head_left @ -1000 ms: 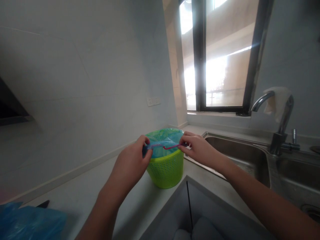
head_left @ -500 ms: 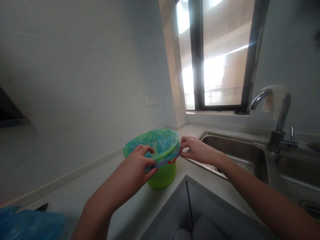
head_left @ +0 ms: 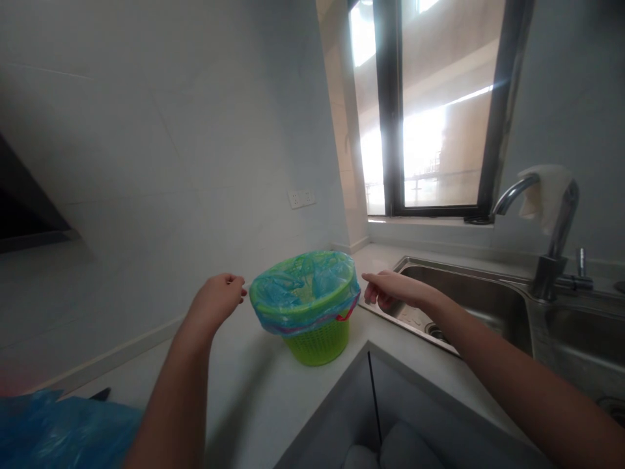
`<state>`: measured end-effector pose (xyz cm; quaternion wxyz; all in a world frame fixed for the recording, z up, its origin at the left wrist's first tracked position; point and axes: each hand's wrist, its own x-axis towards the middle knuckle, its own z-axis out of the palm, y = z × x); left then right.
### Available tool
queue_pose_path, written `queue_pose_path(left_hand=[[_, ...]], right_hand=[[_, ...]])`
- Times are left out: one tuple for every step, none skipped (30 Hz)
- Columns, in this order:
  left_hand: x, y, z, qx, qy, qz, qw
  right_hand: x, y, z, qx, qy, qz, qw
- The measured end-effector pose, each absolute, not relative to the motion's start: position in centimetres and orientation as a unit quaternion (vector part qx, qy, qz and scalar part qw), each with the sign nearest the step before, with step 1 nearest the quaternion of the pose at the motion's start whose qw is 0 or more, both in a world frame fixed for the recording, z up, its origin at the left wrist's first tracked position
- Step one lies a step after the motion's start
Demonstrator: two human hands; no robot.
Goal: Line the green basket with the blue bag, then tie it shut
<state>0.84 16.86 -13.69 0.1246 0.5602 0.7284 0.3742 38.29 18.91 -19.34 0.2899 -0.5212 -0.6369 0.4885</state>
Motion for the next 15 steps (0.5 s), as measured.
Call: queue_pose_path(left_hand=[[0.3, 18.0, -14.5, 0.541, 0.736, 0.375, 0.158], [-0.1, 18.8, -15.3, 0.532, 0.730, 0.380, 0.199], [-0.3, 19.4, -16.0, 0.528, 0.718, 0.381, 0.245], [-0.4, 19.8, -16.6, 0.529, 0.700, 0.380, 0.292], [-0.4, 20.0, -17.1, 0.531, 0.680, 0.376, 0.338], [-0.3, 20.2, -17.5, 0.531, 0.661, 0.372, 0.378], [-0.3, 20.2, -17.8, 0.528, 0.646, 0.373, 0.406], [-0.2, 20.3, -17.9, 0.521, 0.639, 0.379, 0.421], [-0.1, 20.4, -18.1, 0.513, 0.636, 0.387, 0.427], [0.1, 20.4, -18.1, 0.509, 0.636, 0.394, 0.426], [0.2, 20.5, -18.2, 0.511, 0.635, 0.395, 0.425], [0.4, 20.5, -18.2, 0.518, 0.631, 0.389, 0.427], [0.6, 20.5, -18.3, 0.530, 0.624, 0.379, 0.432], [0.9, 20.5, -18.4, 0.543, 0.614, 0.365, 0.440], [1.1, 20.5, -18.5, 0.554, 0.606, 0.355, 0.447]], right_hand=[[38.3, 19.2, -19.7, -0.497, -0.610, 0.553, 0.275], [38.2, 19.5, -20.0, -0.469, -0.582, 0.608, 0.266], [38.2, 19.7, -20.3, -0.440, -0.555, 0.655, 0.263], [38.1, 19.9, -20.4, -0.411, -0.530, 0.694, 0.261], [38.0, 20.0, -20.5, -0.383, -0.508, 0.726, 0.261], [37.9, 20.0, -20.5, -0.356, -0.492, 0.749, 0.264], [37.8, 20.0, -20.5, -0.330, -0.480, 0.767, 0.270], [37.7, 20.0, -20.5, -0.309, -0.470, 0.778, 0.279], [37.6, 20.0, -20.5, -0.291, -0.462, 0.786, 0.291], [37.5, 19.9, -20.4, -0.278, -0.453, 0.791, 0.303], [37.5, 19.9, -20.4, -0.269, -0.444, 0.795, 0.315], [37.4, 19.9, -20.3, -0.265, -0.435, 0.797, 0.325], [37.3, 19.8, -20.3, -0.265, -0.426, 0.797, 0.336], [37.3, 19.8, -20.3, -0.271, -0.419, 0.794, 0.349], [37.2, 19.8, -20.2, -0.279, -0.415, 0.787, 0.362]])
